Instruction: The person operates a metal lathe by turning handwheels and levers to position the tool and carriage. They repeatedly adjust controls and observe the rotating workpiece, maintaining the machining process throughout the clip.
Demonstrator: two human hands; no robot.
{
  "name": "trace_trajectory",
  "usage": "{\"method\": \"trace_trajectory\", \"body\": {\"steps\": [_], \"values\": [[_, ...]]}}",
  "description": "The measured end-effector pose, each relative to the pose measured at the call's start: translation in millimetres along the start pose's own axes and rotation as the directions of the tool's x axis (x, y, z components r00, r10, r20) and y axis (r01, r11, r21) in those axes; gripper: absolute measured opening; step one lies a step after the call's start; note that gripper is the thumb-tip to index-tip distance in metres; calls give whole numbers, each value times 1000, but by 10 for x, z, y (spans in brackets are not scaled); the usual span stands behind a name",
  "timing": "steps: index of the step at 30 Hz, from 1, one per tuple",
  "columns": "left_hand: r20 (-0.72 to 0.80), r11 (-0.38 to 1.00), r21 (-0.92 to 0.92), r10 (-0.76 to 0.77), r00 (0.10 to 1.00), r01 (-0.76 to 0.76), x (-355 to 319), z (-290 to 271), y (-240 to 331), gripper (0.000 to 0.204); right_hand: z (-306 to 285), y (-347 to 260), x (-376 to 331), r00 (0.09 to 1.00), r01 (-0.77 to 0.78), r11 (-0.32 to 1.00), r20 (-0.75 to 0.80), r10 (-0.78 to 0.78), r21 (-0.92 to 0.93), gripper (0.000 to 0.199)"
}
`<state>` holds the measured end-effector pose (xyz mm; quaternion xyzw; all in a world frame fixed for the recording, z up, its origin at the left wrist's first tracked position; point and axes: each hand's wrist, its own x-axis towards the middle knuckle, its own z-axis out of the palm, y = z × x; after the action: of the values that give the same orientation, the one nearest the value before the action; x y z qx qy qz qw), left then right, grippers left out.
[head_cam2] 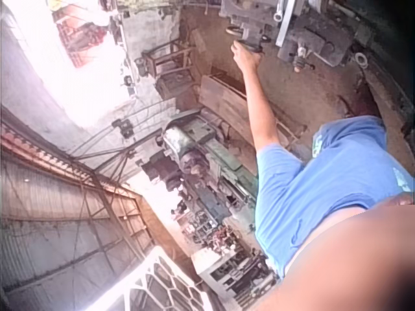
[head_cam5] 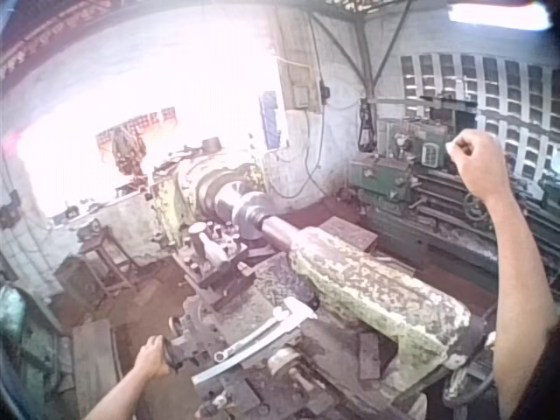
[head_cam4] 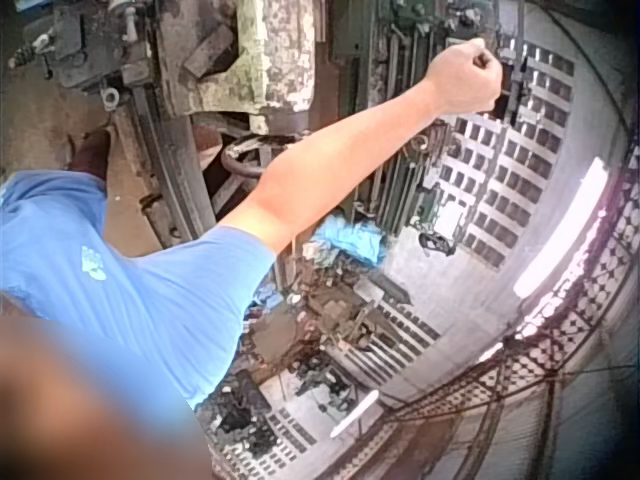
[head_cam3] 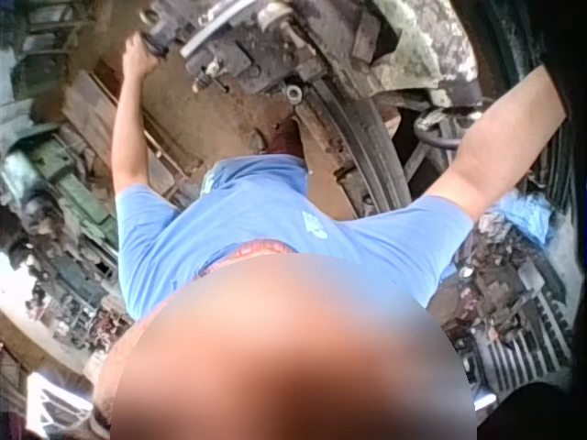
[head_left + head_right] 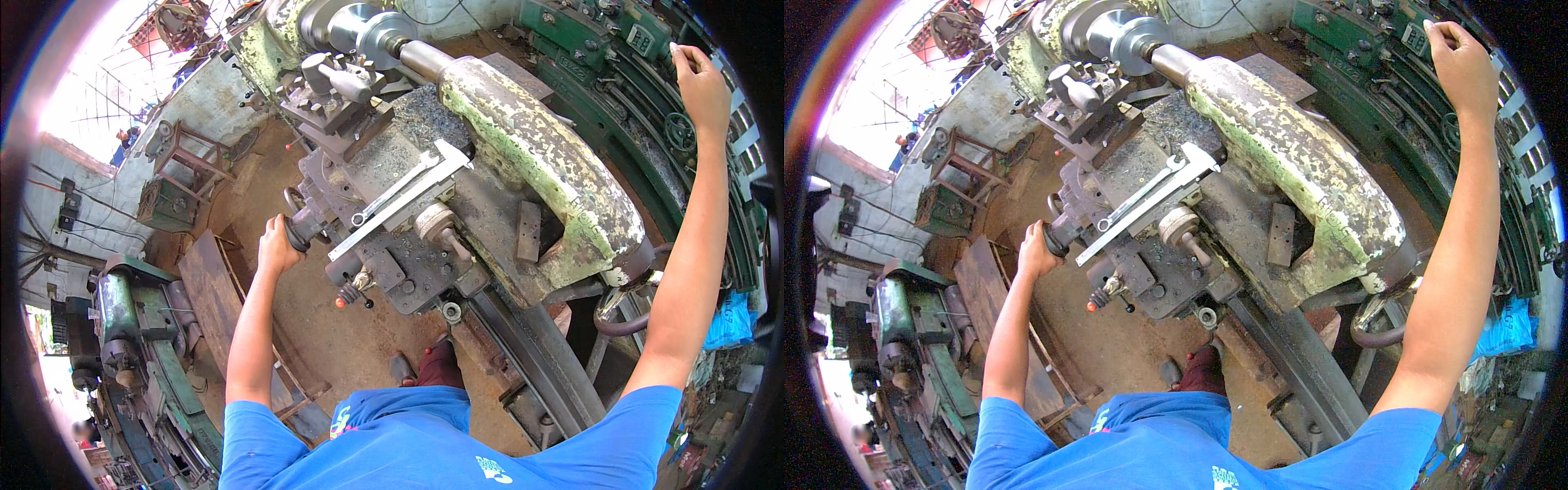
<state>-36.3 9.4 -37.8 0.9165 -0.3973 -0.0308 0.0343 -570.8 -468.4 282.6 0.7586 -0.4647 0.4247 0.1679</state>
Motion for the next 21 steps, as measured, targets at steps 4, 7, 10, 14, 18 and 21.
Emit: {"method": "trace_trajectory", "body": {"steps": [4,7,10,14,18,21], "values": [[-36,1000,-2,6,999,-6,-27,13,26,112,3,-20,-20,1000,11,1000,-11,-11,-4,38],[-55,1000,5,-3,998,3,-43,30,41,110,1,-30,-33,1000,10,1000,-14,-10,-9,38],[-76,1000,5,3,997,-3,-59,50,50,109,-1,-35,-35,1000,10,1000,-15,-10,-16,38],[-96,1000,-3,-7,995,7,-79,81,60,108,8,-30,-32,1000,10,1000,-14,-10,-8,38],[-123,1000,-4,-1,992,0,-92,109,67,108,20,-20,-29,999,24,999,-26,-25,-24,38],[-138,1000,-6,1,990,-1,-109,124,72,107,17,-11,-24,1000,21,999,-11,-21,-29,38]]}}
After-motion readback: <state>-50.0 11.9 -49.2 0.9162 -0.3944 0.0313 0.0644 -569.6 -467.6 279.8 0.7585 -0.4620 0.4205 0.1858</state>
